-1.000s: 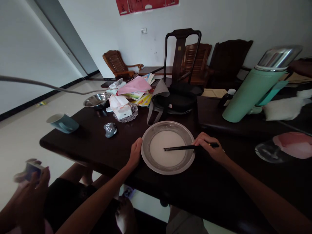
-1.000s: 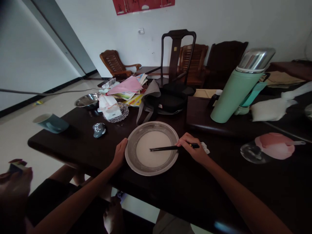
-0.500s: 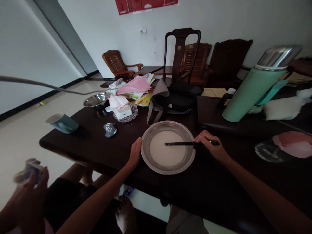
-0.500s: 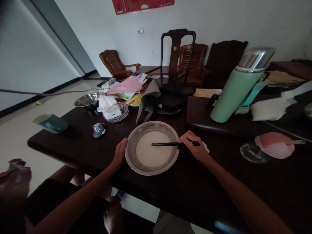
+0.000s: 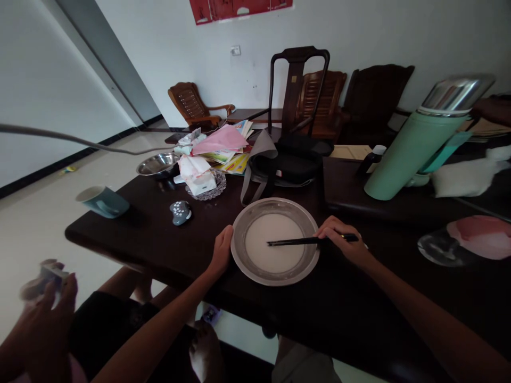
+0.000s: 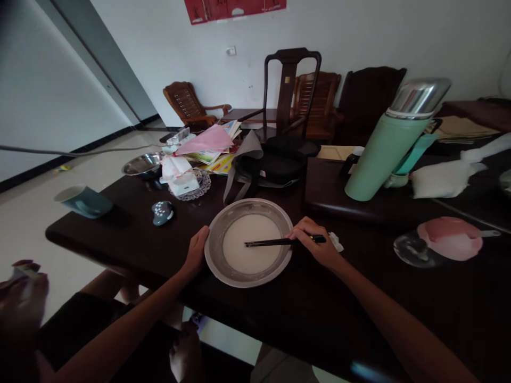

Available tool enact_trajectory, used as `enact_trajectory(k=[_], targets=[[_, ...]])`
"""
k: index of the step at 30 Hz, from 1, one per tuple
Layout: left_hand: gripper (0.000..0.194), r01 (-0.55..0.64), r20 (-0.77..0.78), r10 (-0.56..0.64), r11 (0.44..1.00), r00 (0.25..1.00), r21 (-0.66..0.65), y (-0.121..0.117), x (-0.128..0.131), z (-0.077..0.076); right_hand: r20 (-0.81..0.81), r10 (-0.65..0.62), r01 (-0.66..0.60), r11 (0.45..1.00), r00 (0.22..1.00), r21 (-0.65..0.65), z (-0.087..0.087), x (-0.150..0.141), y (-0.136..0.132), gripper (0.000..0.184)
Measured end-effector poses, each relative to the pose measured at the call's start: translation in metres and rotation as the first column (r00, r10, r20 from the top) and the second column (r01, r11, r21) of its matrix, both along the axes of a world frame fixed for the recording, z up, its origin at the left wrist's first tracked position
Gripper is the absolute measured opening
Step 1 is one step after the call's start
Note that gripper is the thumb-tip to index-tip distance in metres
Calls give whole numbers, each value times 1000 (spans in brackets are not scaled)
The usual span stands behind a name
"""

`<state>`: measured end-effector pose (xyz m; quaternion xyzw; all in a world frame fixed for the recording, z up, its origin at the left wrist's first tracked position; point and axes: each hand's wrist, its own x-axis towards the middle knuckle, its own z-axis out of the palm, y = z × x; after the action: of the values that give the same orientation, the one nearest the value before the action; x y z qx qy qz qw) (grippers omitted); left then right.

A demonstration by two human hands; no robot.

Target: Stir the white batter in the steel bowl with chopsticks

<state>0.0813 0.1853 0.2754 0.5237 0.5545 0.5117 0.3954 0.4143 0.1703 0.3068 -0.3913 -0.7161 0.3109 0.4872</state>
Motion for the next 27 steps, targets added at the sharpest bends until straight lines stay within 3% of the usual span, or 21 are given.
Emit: enact_trajectory(k=[5, 11, 15, 27], targets=[[45, 7, -13, -7, 1000, 1000, 10, 0, -1, -1, -14, -66, 66, 998, 998, -5, 0, 1, 0, 30], [45, 3, -13, -3, 1000, 1000, 14, 1, -1, -3, 5, -12, 12, 1000, 1000, -8, 0, 0, -1, 29], [46, 8, -14, -8, 1000, 1000, 0, 1, -1, -2, -4, -79, 79, 997, 997, -12, 0, 1, 0, 29], [45, -2, -23, 2, 1000, 1000, -10, 0, 1, 2, -25, -33, 33, 999, 999, -16, -2, 0, 0, 30]])
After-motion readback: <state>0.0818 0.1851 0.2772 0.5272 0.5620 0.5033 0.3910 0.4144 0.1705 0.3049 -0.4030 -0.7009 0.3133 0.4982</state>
